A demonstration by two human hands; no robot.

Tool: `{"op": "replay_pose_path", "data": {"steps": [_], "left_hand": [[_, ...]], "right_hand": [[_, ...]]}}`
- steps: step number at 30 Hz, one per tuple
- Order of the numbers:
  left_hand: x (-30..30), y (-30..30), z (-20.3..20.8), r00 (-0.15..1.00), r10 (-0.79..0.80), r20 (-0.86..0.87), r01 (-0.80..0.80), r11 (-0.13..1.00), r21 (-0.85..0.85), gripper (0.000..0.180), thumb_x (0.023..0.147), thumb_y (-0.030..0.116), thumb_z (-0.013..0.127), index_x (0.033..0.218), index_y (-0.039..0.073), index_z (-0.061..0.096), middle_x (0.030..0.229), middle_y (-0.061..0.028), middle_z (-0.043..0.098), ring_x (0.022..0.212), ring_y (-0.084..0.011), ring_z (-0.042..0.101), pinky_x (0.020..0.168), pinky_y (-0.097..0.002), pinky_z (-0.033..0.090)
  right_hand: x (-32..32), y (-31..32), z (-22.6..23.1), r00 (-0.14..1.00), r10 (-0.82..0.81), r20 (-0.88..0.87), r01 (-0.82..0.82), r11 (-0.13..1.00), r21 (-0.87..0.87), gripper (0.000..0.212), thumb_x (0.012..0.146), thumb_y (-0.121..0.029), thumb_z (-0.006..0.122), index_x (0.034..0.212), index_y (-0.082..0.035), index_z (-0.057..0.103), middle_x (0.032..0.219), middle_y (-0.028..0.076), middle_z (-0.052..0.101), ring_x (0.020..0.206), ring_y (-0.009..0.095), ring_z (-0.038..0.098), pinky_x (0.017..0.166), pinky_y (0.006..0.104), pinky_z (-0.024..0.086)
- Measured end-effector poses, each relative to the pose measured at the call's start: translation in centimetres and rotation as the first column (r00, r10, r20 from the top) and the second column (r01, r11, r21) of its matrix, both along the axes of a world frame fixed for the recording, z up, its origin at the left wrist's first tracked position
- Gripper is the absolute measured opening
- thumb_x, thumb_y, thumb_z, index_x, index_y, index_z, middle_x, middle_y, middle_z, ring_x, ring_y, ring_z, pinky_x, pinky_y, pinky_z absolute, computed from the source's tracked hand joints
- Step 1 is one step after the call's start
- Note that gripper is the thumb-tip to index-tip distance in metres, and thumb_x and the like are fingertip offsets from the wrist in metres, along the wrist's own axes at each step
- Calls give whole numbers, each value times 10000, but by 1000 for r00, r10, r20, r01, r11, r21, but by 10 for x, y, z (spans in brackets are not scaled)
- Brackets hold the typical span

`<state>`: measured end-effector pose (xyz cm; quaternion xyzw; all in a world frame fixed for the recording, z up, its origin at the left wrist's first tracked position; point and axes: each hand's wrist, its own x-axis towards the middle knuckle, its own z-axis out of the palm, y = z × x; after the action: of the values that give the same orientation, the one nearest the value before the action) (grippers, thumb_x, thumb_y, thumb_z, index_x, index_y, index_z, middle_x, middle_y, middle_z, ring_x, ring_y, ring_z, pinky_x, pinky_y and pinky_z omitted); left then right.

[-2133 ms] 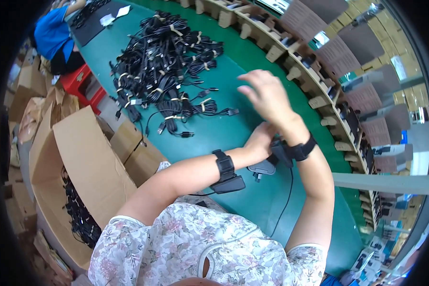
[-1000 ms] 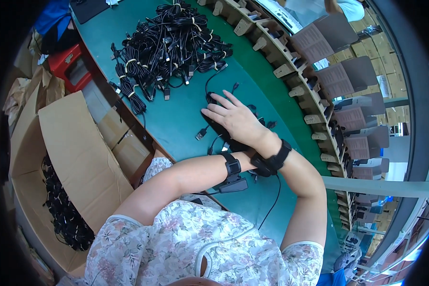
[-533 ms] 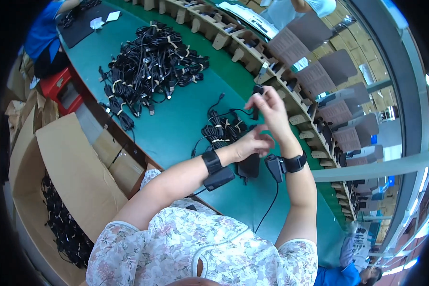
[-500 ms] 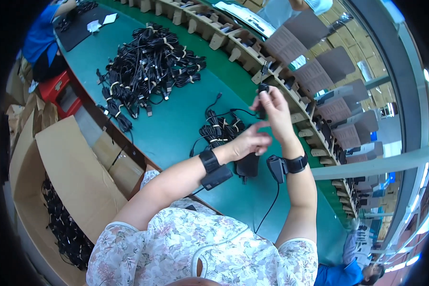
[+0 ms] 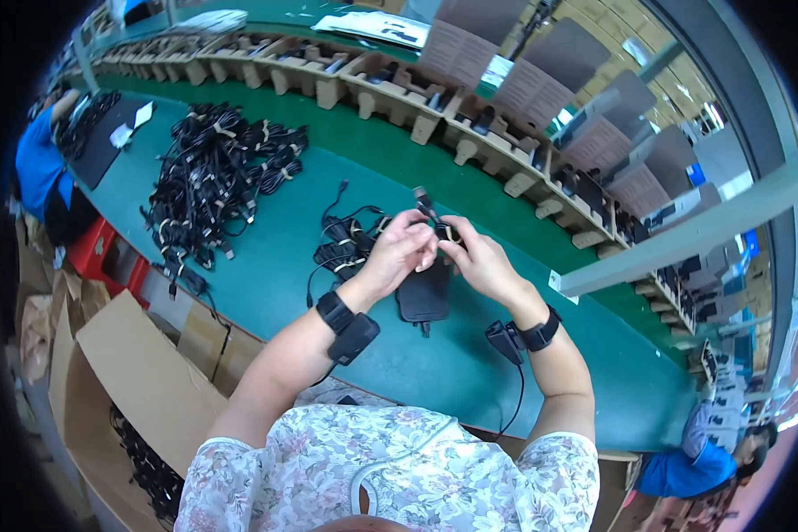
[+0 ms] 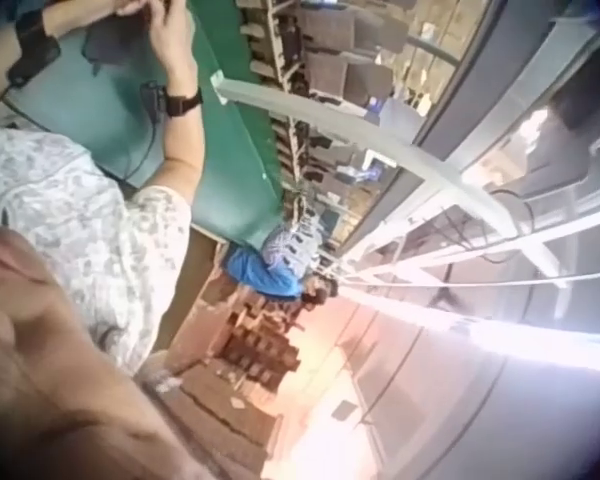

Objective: The person assembles electronic components by hand, picking up a cable and a baseplate, fitting the cable into the baseplate, and placing the assembled unit into a cardboard tray.

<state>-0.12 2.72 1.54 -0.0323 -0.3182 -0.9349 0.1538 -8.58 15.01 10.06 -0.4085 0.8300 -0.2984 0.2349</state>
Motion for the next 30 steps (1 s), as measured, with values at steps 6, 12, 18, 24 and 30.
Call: {"op": "replay_pose_path", "data": {"steps": [6, 12, 18, 24, 30], "left_hand": [[2, -1, 2, 999, 1, 47, 7, 983, -183, 338, 888, 168, 549, 1171, 45, 410, 786, -47, 533, 628, -97, 502, 522, -198, 387], [-2, 6, -10, 989, -83, 123, 123, 921, -369, 328, 887, 120, 527, 1180, 42, 403, 805, -42, 551, 612, -71, 502, 506, -179, 376], [-5, 2, -11, 986, -61, 156, 119, 913, -391, 334, 879, 120, 533, 1178, 39, 409, 810, -42, 554, 615, -77, 505, 516, -184, 381], [-4, 0, -13, 980, -68, 185, 133, 919, -371, 336, 878, 117, 538, 1179, 40, 413, 817, -46, 557, 622, -76, 508, 523, -181, 381], [-6, -2, -13, 977, -37, 208, 112, 924, -365, 321, 880, 110, 535, 1171, 36, 421, 818, -47, 558, 621, -78, 505, 539, -185, 385]], "right_hand": [[-79, 26, 18, 692, -366, -622, 277, 931, -239, 289, 848, -243, 564, 1087, -80, 559, 929, 197, 617, 816, 333, 611, 681, 385, 481], [-202, 53, 37, 291, -455, -841, 475, 832, -286, 284, 851, -274, 522, 1058, -90, 585, 920, 155, 637, 832, 322, 620, 690, 402, 491], [-260, 50, 27, 340, 176, -924, 623, 694, 361, 236, 843, -199, 477, 912, -90, 675, 895, 103, 664, 816, 278, 642, 679, 391, 504], [-278, 22, 18, 330, 281, -901, 578, 695, 428, 247, 857, -177, 462, 837, -106, 697, 916, 112, 664, 865, 258, 641, 699, 376, 506], [-308, 16, -21, 451, -298, -841, 679, 726, 107, 261, 872, -207, 455, 952, -64, 659, 985, 175, 635, 931, 314, 610, 785, 410, 483]]}}
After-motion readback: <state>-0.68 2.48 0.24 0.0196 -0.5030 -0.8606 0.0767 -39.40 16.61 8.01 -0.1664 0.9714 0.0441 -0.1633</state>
